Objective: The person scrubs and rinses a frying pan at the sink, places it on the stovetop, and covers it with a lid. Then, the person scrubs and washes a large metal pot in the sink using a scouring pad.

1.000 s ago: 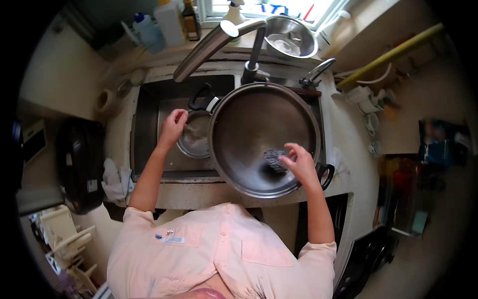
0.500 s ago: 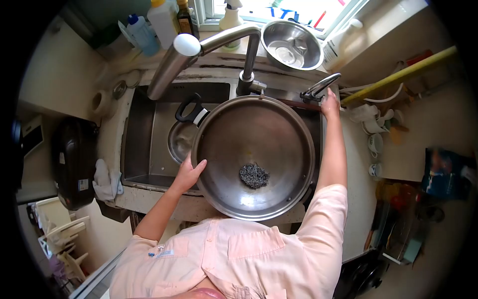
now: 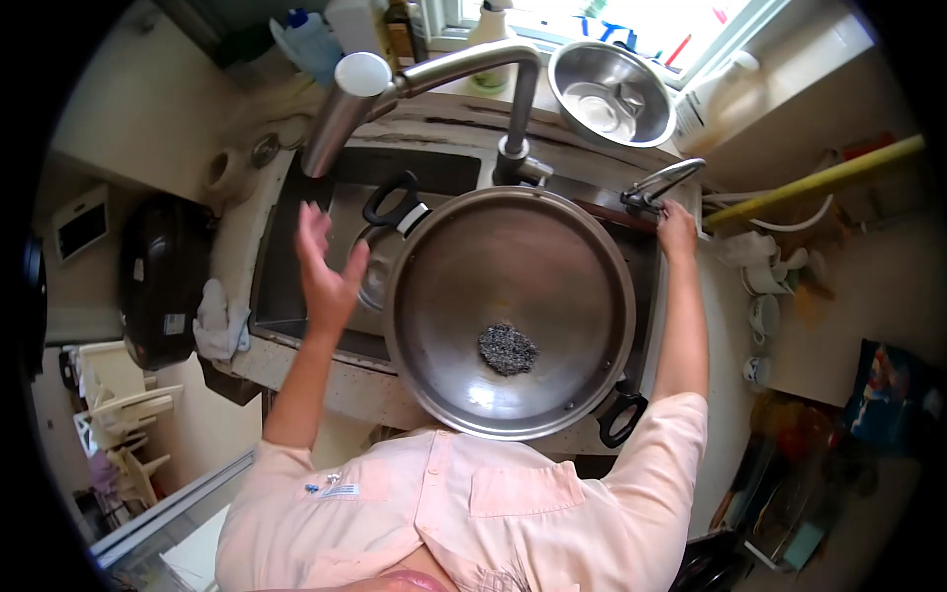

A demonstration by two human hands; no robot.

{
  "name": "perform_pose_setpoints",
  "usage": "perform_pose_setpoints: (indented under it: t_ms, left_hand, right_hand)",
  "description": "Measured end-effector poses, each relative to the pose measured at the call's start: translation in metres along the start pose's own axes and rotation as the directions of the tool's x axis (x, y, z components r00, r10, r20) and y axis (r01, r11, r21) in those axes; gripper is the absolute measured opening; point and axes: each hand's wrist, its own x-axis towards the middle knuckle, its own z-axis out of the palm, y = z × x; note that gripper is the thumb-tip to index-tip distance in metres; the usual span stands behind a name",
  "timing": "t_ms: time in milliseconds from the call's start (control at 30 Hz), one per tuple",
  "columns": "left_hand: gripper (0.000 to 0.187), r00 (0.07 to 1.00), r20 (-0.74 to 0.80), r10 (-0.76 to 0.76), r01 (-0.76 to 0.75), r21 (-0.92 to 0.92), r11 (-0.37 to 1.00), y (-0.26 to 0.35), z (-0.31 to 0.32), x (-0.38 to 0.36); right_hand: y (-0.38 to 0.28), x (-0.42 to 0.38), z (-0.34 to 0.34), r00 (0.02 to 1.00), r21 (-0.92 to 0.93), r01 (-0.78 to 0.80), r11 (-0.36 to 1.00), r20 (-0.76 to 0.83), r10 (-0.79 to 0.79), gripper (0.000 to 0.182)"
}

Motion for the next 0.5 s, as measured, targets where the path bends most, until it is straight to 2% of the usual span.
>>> perform_pose_setpoints:
  t_ms: [33,100,200,267,300,400,433,500]
  left_hand:
    - [0.085,0.987,-0.073,0.145,-0.143,0.033,0.989,0.008,-0.006,0.024]
    - [0.082,0.932,-0.107,0.347,-0.336,0.106,0.936,0.025,-0.016,0.066]
    - [0.065,0.867,-0.002,0.497,-0.485,0.222,0.846,0.068,-0.018,0.104]
    - [0.051,0.943,0.093,0.319,-0.328,0.113,0.938,0.07,-0.011,0.114]
    - [0.045,0.961,0.146,0.233,-0.244,0.064,0.968,0.072,-0.009,0.117]
    - [0.039,0.971,0.064,0.231,-0.229,-0.029,0.973,0.07,0.0,0.104]
    - [0.039,0.991,0.086,0.101,-0.089,-0.125,0.988,0.074,0.003,0.096]
    - [0.038,0.975,0.159,-0.154,0.196,-0.299,0.934,0.089,0.01,0.079]
  right_hand:
    - [-0.016,-0.001,-0.01,0.992,-0.094,-0.106,0.99,0.059,0.112,0.022]
    - [-0.071,0.0,-0.046,0.927,-0.3,-0.302,0.905,0.129,0.352,0.024]
    - [-0.158,-0.01,-0.094,0.928,-0.268,-0.293,0.918,0.15,0.34,0.028]
    - [-0.187,-0.014,-0.097,0.967,-0.159,-0.145,0.977,0.189,0.174,0.029]
    - [-0.199,-0.015,-0.097,0.957,-0.028,-0.185,0.982,0.222,0.187,0.032]
    - [-0.216,-0.006,-0.085,0.969,0.15,-0.125,0.981,0.23,0.088,0.039]
    - [-0.22,-0.002,-0.079,0.931,0.239,-0.233,0.943,0.335,0.146,0.042]
    - [-0.225,0.008,-0.066,0.814,0.369,-0.453,0.812,0.541,0.209,0.047]
